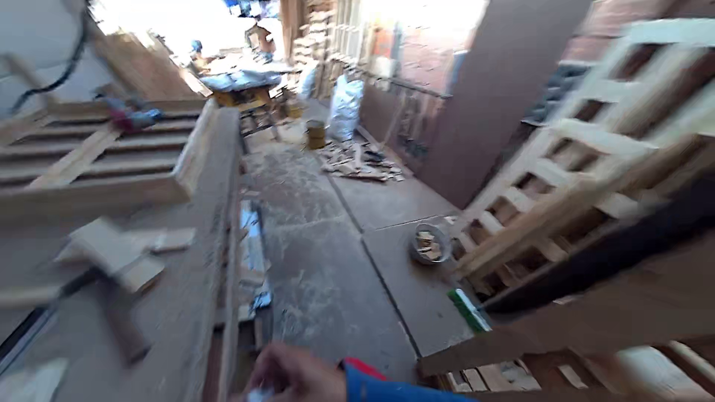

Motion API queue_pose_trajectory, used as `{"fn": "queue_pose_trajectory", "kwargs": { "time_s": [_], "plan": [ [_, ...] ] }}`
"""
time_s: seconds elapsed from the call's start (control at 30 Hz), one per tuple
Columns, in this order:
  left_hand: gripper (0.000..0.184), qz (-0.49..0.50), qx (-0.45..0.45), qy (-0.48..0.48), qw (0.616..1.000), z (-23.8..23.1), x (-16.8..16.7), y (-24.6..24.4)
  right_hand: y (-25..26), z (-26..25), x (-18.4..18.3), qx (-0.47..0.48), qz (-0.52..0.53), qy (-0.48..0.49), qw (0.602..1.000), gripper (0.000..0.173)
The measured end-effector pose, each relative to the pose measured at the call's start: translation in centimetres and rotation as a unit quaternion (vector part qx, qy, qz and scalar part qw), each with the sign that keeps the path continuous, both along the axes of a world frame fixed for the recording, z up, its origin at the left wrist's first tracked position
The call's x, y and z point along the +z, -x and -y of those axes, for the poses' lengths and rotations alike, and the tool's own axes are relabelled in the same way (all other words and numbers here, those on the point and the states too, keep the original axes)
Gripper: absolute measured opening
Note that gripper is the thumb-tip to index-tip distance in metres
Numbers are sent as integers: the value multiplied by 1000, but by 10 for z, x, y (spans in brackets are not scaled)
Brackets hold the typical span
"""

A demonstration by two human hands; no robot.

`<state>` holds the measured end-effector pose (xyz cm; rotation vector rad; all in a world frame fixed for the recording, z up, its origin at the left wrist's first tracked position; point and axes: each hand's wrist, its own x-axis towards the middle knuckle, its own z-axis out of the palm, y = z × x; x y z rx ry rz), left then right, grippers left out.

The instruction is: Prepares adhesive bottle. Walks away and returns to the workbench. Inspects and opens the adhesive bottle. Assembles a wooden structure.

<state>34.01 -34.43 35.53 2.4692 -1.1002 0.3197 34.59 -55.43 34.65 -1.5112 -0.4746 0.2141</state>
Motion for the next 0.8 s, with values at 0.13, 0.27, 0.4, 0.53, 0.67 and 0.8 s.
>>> {"fn": "queue_pose_trajectory", "kwargs": {
  "time_s": [0.13,0.27,0.4,0.53,0.67,0.8],
  "plan": [
    [19,25,0,-58,998,-14,-19,-6,-15,0,-26,14,-7,0,1000,41],
    [13,7,54,-68,996,-14,2,37,14,-7,-25,36,-15,-43,998,25],
    [10,-12,75,18,997,-19,-13,55,31,-10,-17,89,-22,-102,991,31],
    [18,-225,80,148,960,-24,-19,78,30,-13,-20,110,-7,-107,988,34],
    [19,-172,125,232,949,-26,-21,93,24,-16,-20,103,19,-99,990,37],
    [15,-23,135,192,972,-30,-12,81,25,-20,-18,133,20,-99,986,41]
  ]
}}
